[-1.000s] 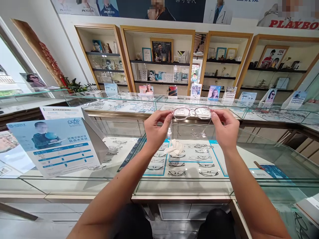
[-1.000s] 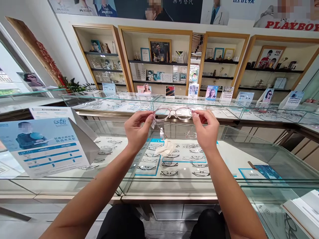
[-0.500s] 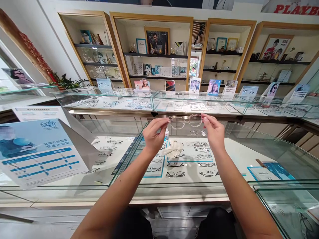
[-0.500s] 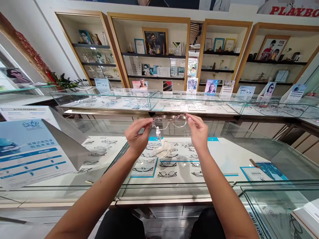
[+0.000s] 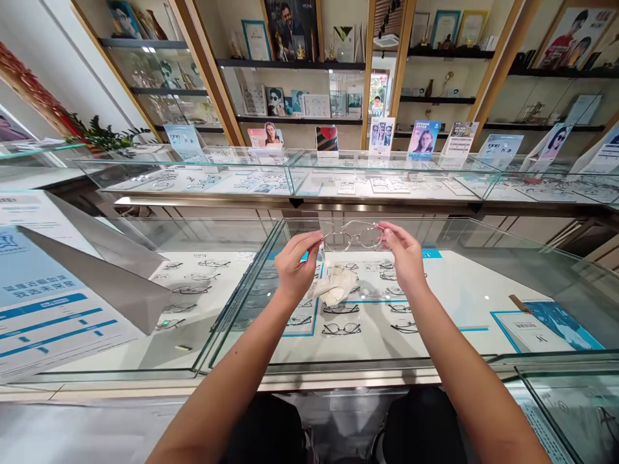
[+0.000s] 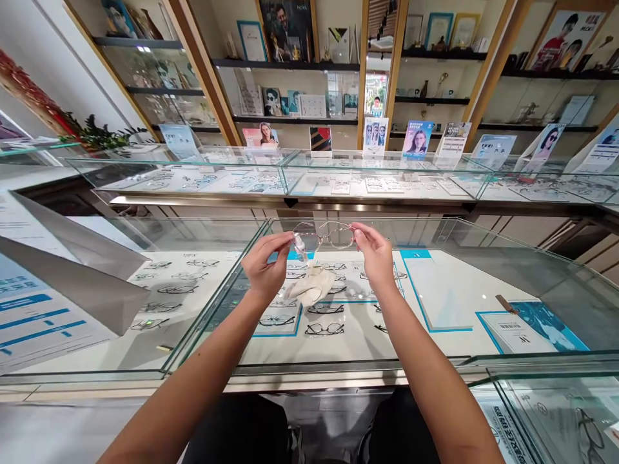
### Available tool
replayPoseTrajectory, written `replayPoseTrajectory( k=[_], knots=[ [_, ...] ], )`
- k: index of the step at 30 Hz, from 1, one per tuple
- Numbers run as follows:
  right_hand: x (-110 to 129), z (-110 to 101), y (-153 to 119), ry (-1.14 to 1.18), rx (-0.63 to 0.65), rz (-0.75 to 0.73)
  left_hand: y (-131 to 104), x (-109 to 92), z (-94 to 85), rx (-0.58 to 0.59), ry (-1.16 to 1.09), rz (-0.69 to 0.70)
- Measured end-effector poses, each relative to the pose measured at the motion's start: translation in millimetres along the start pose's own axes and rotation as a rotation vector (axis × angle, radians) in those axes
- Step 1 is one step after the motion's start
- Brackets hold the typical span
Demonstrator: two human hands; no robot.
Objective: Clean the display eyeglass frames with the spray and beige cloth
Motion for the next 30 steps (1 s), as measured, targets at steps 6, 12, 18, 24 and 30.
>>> replayPoseTrajectory(
  k=[6,12,18,24,30],
  knots=[
    [-40,4,-11,0.192,0.045,0.215,-7,23,7.1,0.067,0.002,-0.150],
    [-53,8,-19,0.322,0.049,0.347,-6,26,12.4,0.155,0.033,-0.181],
    [-58,9,-22,0.359,0.045,0.418,-8,28,15.4,0.198,0.046,-0.211],
    [-67,8,-26,0.255,0.109,0.499,-5,32,16.7,0.235,0.036,-0.272],
    [-61,13,-26,0.148,0.282,0.467,-4,30,28.2,0.421,-0.026,-0.305]
  ],
)
Point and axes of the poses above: each hand's wrist, its own y-axis towards the middle knuckle, its own z-axis out of the palm, x = y × z, the point moved 10 cm from there along y, towards the middle knuckle, and after that the axes turned 15 degrees about -z, right-handed, at the moved point
